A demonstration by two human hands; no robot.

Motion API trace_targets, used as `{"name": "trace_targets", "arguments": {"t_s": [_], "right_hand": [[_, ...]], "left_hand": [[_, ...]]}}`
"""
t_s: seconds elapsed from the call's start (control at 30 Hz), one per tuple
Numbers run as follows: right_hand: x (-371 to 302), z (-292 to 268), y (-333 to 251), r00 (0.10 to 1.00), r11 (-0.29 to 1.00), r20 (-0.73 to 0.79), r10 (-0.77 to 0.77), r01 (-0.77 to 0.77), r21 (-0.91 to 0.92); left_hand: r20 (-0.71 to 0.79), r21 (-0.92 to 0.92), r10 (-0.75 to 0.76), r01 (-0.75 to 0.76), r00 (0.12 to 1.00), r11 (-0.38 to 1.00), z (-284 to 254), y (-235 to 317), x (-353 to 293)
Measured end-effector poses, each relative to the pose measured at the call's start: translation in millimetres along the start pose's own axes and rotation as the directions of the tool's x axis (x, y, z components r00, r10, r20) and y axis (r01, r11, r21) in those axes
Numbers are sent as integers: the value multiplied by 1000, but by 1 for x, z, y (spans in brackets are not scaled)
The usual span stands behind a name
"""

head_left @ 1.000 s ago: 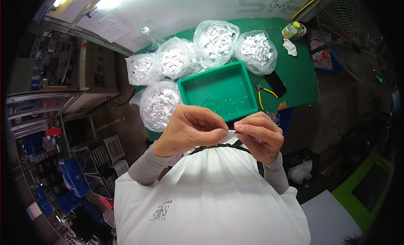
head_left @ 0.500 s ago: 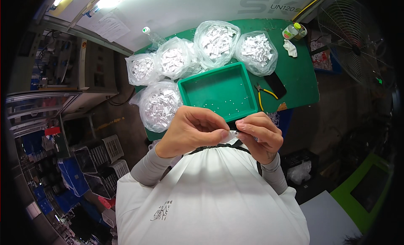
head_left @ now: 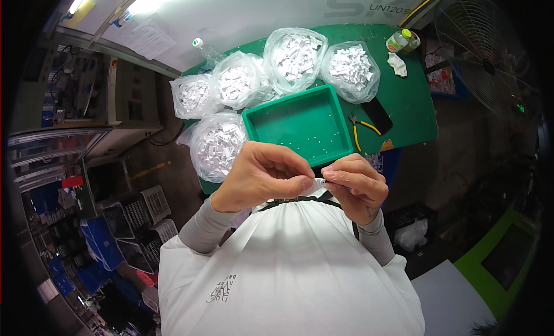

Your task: The person assembles small white plastic lighting components by hand at a factory workstation.

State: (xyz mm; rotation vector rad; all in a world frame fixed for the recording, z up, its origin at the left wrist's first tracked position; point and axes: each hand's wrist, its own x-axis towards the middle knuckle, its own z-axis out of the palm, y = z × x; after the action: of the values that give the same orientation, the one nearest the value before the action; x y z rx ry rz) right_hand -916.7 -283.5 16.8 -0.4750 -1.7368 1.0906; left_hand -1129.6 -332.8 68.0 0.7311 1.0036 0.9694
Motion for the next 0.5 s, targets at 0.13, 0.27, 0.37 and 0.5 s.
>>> {"name": "trace_targets", "arguments": {"t_s": [0.13, 0.27, 0.37, 0.5], "right_hand": [[3, 2, -2, 998, 997, -43, -35, 31, -71], [6, 3, -2, 996, 992, -66, -55, 47, -118], [6, 5, -1, 993, 984, -83, -83, 68, -162], [5, 6, -1, 990, 982, -124, -63, 40, -183]], "left_hand": [[-65, -13, 71, -72, 995, 997, 3, -9, 0], [-89, -33, 63, -66, 994, 997, 8, -9, -1], [-127, -35, 108, -114, 986, 993, 13, -11, -2], [-162, -91, 110, -126, 981, 988, 17, -13, -1]]}}
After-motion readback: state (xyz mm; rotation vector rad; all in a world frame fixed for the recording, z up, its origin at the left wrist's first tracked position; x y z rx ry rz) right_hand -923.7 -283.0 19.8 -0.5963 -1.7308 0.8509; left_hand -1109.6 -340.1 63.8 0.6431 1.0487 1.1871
